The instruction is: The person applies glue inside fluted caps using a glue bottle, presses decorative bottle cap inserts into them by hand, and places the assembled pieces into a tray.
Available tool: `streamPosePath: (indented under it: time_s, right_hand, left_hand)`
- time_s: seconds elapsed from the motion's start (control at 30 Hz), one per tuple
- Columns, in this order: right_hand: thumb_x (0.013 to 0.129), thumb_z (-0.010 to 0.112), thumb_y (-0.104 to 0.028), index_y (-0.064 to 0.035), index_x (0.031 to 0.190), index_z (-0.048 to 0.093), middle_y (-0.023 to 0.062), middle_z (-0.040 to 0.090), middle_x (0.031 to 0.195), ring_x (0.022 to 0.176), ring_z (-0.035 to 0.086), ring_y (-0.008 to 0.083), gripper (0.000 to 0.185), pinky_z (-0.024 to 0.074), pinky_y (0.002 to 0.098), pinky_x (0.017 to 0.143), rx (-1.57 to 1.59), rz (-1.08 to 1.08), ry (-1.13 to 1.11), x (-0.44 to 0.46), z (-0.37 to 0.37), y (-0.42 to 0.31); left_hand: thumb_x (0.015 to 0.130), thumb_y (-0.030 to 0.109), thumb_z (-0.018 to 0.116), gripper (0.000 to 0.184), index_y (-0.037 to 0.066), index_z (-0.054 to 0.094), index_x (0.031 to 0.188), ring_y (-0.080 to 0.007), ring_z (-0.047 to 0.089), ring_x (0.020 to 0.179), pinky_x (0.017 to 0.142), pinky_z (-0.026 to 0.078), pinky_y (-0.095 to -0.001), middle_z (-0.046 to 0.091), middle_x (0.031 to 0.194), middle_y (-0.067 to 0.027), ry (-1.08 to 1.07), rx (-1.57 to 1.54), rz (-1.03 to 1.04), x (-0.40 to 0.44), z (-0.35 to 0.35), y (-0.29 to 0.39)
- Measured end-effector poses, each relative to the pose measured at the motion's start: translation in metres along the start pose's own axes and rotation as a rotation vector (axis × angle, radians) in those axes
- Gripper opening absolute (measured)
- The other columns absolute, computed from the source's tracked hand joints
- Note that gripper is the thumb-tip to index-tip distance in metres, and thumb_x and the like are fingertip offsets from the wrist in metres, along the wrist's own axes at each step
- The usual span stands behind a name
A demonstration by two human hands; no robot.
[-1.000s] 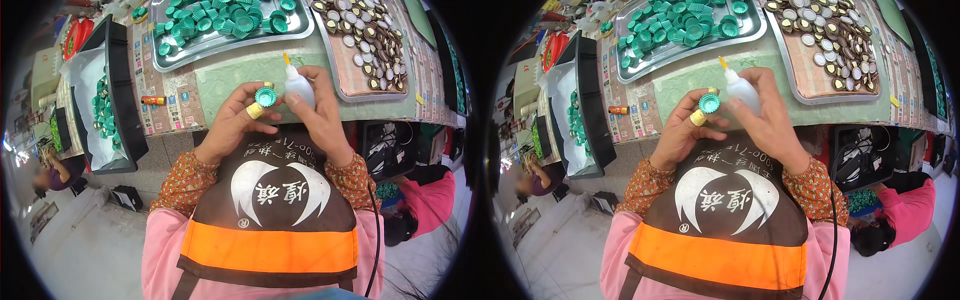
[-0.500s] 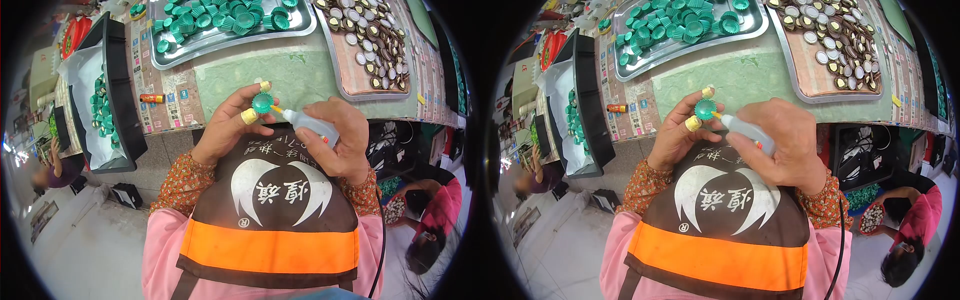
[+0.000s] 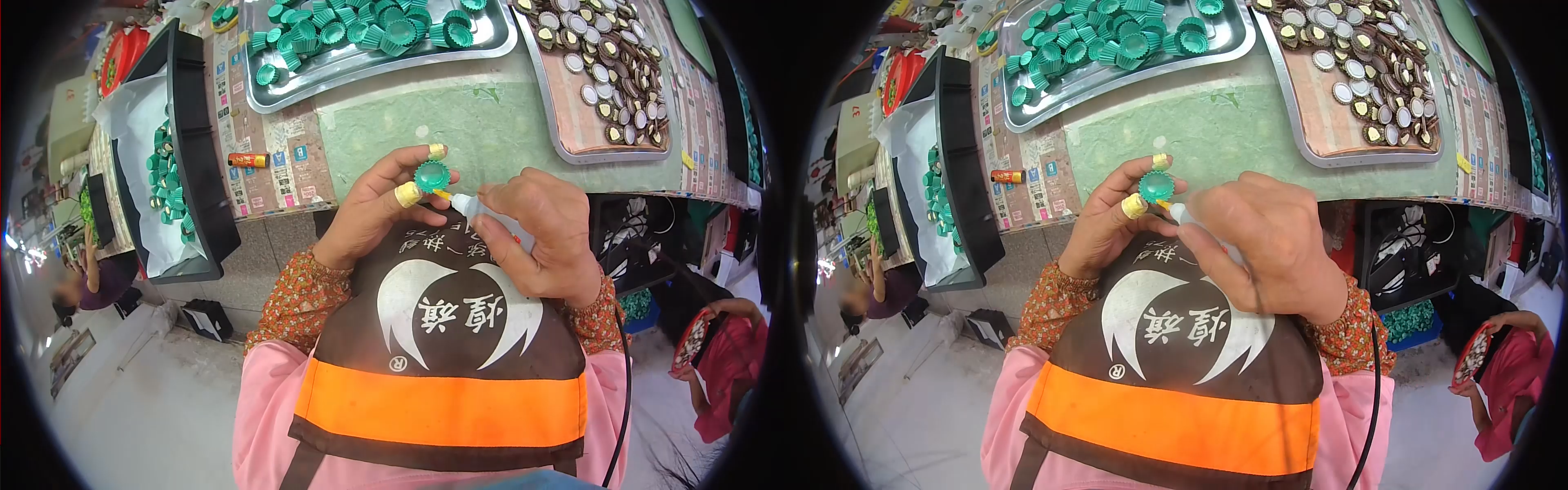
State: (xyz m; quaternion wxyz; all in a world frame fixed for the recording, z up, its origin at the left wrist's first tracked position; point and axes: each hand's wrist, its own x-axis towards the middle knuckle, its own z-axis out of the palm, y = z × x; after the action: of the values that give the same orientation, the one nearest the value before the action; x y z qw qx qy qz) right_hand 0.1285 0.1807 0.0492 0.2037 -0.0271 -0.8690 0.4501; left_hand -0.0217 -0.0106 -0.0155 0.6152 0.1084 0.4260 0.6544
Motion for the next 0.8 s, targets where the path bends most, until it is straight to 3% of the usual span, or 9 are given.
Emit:
streamPosePath:
  time_s: [0.4, 0.7, 0.8]
  right_hand:
    - [0.078, 0.076, -0.005, -0.0047, 0.090, 0.063, 0.0082, 0.058, 0.068, 0.054, 0.053, 0.0272, 0.018, 0.0404, 0.0394, 0.050, -0.014, -0.013, 0.026, -0.0011, 0.0055, 0.0032]
    - [0.077, 0.075, -0.004, -0.0053, 0.090, 0.062, 0.0091, 0.057, 0.066, 0.055, 0.054, 0.0286, 0.019, 0.0409, 0.0402, 0.050, -0.090, -0.014, 0.062, -0.0039, 0.0074, 0.0081]
    - [0.078, 0.075, -0.005, -0.0058, 0.090, 0.061, 0.0090, 0.055, 0.065, 0.055, 0.055, 0.0289, 0.018, 0.0413, 0.0404, 0.050, -0.145, 0.007, 0.049, -0.0048, 0.0074, 0.0057]
  left_hand:
    - [0.104, 0.022, 0.056, 0.052, 0.004, 0.041, 0.151, -0.0202, 0.065, 0.107, 0.093, 0.060, -0.0375, 0.061, 0.129, -0.0170, 0.020, -0.011, -0.049, -0.0028, 0.0020, -0.0010]
    - [0.101, 0.033, 0.062, 0.049, 0.002, 0.049, 0.137, -0.0211, 0.069, 0.103, 0.086, 0.063, -0.0370, 0.065, 0.112, -0.0121, 0.063, -0.064, -0.078, -0.0015, 0.0037, -0.0076]
    - [0.101, 0.029, 0.061, 0.044, 0.003, 0.050, 0.134, -0.0204, 0.069, 0.101, 0.085, 0.063, -0.0364, 0.064, 0.113, -0.0129, 0.109, -0.038, -0.076, -0.0018, 0.0059, -0.0054]
